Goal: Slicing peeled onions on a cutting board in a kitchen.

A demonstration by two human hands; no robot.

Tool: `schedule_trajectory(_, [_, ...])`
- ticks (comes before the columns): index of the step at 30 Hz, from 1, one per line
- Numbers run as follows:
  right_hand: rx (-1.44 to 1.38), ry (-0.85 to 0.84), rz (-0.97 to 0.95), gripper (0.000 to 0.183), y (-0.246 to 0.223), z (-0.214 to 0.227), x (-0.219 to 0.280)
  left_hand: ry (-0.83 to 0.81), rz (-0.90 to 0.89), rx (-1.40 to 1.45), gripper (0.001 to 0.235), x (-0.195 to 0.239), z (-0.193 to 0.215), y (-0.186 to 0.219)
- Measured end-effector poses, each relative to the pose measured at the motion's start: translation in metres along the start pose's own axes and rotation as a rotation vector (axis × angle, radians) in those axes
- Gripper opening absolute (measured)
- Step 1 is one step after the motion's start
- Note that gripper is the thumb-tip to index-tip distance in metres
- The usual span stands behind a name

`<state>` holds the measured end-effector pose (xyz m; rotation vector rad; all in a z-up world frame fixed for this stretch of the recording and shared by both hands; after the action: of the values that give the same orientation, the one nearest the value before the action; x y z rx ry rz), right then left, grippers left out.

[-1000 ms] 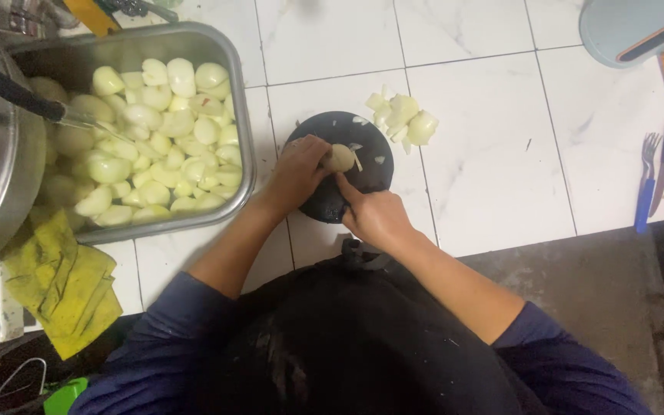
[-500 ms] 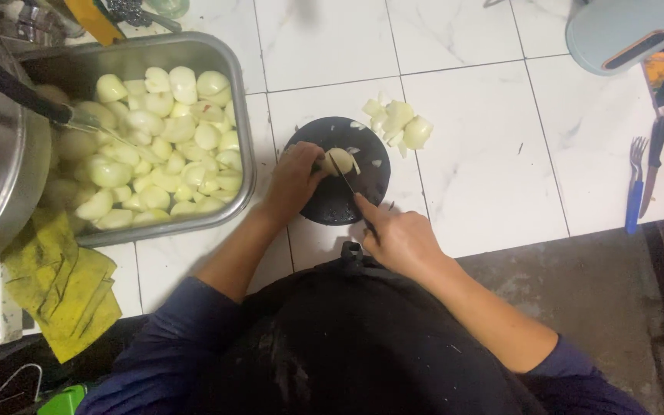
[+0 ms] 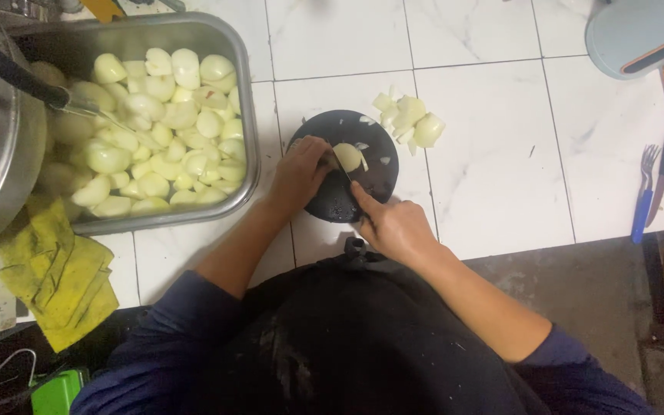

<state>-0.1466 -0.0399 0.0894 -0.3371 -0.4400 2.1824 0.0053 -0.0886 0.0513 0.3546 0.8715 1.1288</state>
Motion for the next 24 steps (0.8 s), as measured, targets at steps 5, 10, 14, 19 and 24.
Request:
schedule_trajectory(5, [-0.03,0.013,-0.011,0.062,0.004,-0.02,-0.012,0.006,-0.005,0.017,0.026,-0.001,0.0,0.002])
schedule_trajectory(10, [0.055,0.017,-0.018,0.071,0.007,-0.035,-0.022,0.032,0.005,-0.01,0.027,0.002,-0.008,-0.006])
schedule_trajectory(14, [0.017,-0.003,-0.069,0.069,0.017,-0.039,-0.028,0.048,-0.011,-0.012,0.023,0.008,-0.006,0.004])
schedule_trajectory(19, [-0.024,-0.047,-0.11,0.067,0.02,-0.029,-0.013,0.071,-0.035,-0.032,0.027,0.003,-0.007,-0.001])
schedule_trajectory(24, [0.018,0.062,-0.051,0.061,0.008,0.002,0.009,0.059,-0.007,-0.06,0.026,0.004,-0.01,0.0])
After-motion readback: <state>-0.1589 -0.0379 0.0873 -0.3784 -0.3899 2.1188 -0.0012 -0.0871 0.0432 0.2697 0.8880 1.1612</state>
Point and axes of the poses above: each hand's wrist, its own x-axis away from the middle knuckle, its own z-axis out of the back of the hand, y = z × x, the point moved 10 cm from there along -x, towards the middle knuckle, and after that the axes turned 4 degrees about -x, right-handed, at the moved point
